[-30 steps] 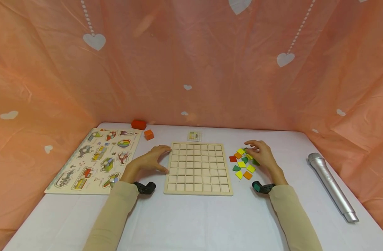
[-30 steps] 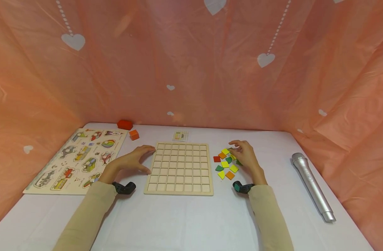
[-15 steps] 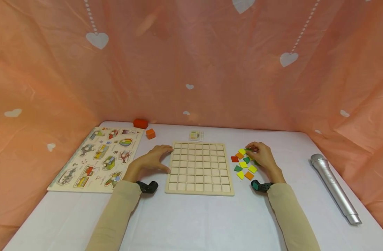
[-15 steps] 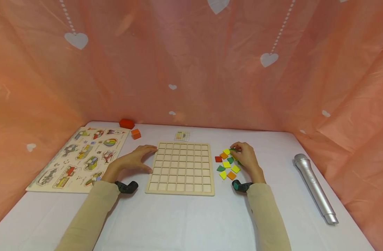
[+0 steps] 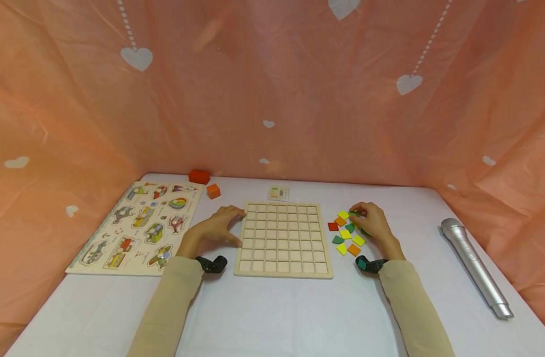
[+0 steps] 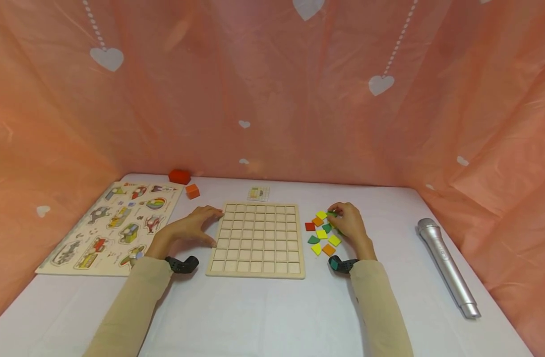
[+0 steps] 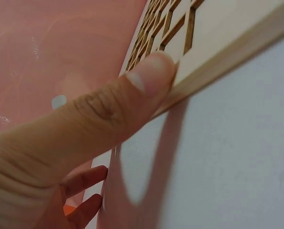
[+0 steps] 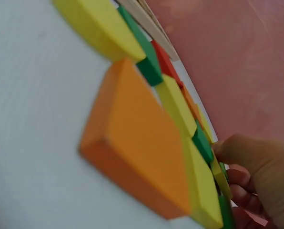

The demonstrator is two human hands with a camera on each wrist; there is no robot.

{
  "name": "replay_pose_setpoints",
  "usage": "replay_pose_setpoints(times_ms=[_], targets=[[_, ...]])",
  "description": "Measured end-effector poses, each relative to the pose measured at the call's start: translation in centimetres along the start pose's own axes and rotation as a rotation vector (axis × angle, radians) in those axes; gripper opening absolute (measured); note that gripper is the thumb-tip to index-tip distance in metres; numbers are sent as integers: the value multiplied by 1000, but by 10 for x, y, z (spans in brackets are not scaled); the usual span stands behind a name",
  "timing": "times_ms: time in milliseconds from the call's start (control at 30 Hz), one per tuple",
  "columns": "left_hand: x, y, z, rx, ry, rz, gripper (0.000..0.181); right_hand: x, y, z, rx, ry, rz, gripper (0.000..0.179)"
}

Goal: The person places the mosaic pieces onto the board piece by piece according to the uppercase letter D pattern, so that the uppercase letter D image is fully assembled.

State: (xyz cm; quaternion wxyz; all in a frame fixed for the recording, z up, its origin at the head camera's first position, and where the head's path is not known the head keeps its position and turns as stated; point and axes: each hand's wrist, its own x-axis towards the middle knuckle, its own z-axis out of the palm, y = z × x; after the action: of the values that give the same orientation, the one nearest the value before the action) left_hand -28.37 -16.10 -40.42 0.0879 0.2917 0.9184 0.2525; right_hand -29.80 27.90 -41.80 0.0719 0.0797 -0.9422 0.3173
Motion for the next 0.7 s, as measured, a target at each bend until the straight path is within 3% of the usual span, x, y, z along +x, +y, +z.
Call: replay_pose_setpoints(times_ms=[167, 300, 567, 700], targets=[[-1, 0, 1, -16, 5, -3, 83, 0, -3, 0, -9, 26, 23, 24], [-1, 0, 2, -27, 16, 6, 83, 3, -13, 3, 38, 90, -11, 24], [-1, 0, 3, -30, 26, 13, 83, 15, -62, 23, 187, 103, -287, 22], [0, -2, 3, -25, 28, 8, 83, 22, -90, 44, 246, 61, -354, 20]])
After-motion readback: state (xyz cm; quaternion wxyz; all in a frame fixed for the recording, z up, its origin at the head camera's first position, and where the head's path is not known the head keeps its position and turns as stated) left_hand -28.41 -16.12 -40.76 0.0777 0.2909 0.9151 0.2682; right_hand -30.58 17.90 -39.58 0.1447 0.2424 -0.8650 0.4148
